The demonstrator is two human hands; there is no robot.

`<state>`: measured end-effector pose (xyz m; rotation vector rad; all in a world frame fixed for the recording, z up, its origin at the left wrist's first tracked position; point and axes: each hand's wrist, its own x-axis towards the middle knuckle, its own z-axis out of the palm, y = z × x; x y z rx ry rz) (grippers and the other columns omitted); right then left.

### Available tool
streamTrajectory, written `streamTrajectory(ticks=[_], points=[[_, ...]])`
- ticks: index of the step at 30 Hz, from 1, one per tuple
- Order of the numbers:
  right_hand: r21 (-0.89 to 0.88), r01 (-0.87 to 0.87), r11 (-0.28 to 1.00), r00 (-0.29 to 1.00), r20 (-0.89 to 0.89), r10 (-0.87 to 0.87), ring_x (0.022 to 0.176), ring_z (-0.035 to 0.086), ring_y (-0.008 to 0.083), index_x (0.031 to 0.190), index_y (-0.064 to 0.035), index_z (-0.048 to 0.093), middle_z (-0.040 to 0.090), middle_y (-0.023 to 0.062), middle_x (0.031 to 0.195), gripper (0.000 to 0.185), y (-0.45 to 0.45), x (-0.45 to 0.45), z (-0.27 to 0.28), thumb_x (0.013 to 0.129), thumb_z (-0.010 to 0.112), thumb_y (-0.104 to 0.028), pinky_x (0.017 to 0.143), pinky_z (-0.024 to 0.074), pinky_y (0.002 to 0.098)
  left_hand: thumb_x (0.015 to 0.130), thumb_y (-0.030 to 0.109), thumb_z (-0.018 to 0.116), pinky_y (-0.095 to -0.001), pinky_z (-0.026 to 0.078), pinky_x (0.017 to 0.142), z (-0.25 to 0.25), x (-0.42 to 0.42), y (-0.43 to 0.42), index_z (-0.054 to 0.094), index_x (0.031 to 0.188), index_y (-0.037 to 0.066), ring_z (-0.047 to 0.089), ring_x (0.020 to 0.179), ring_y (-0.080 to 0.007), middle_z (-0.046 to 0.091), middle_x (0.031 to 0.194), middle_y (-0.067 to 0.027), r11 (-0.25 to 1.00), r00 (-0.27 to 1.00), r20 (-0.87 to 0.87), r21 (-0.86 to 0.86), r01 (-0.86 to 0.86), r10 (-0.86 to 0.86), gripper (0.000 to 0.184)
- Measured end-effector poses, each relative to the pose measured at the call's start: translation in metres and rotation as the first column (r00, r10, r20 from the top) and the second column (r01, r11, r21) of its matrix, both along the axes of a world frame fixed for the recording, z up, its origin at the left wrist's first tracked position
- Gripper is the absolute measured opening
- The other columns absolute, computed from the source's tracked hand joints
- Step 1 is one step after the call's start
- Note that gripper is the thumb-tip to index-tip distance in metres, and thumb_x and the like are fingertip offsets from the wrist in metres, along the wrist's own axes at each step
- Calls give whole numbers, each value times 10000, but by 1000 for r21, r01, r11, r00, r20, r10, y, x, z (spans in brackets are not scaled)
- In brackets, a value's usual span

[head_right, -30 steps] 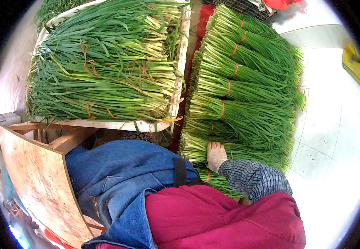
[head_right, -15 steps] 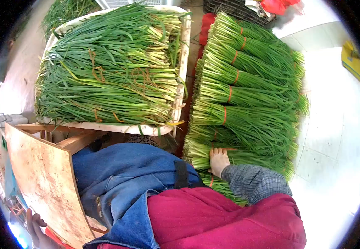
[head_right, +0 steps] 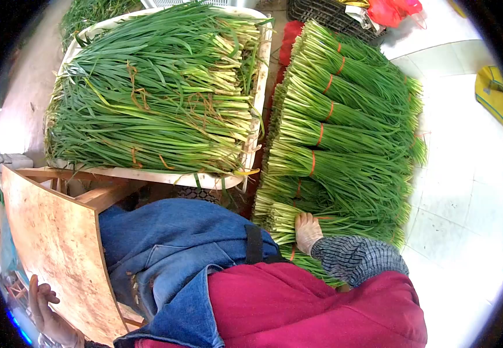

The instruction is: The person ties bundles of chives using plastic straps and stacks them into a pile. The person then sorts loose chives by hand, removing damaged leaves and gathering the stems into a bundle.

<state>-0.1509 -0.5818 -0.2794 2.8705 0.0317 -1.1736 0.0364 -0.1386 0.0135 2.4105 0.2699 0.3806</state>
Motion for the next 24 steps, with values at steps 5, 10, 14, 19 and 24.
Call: streamTrajectory(ticks=[5,10,14,19,24], points=[[-75,-40,996,998,-41,37,927,473,275,1069,34,474,501,155,978,527,6,-22,-53,640,651,-215,750,420,391,844,70,510,-262,446,614,-13,-10,18,563,1123,-54,523,654,-155,615,863,-123,995,993,-117,-98,-25,13,310],[-15,-153,988,988,33,153,984,476,286,1111,47,480,511,154,1045,673,7,-24,-18,581,724,-289,789,417,393,928,124,435,-228,390,666,-22,-13,40,543,1202,-9,452,723,-88,577,870,-40,990,985,-170,-124,-61,39,324],[68,-121,990,991,-42,124,976,490,295,1029,46,531,530,155,1008,580,13,-22,-31,564,736,-234,774,429,415,926,128,439,-224,382,683,-20,-15,38,544,1196,-15,436,703,-92,571,864,-38,987,985,-157,-129,-94,73,323],[91,-17,996,985,-170,32,989,496,290,1008,31,538,537,166,1006,393,14,10,-34,662,633,-130,766,446,399,928,139,443,-231,386,684,-27,-16,35,543,1192,-22,436,704,-94,572,879,-44,992,983,-164,-113,64,-82,325],[33,-77,996,990,-120,81,974,509,286,1022,22,543,546,154,1009,325,17,9,-38,733,540,-128,748,455,415,924,137,447,-230,386,682,-39,-12,32,548,1184,-24,436,693,-91,572,882,-48,970,978,-208,-234,-71,22,322]])
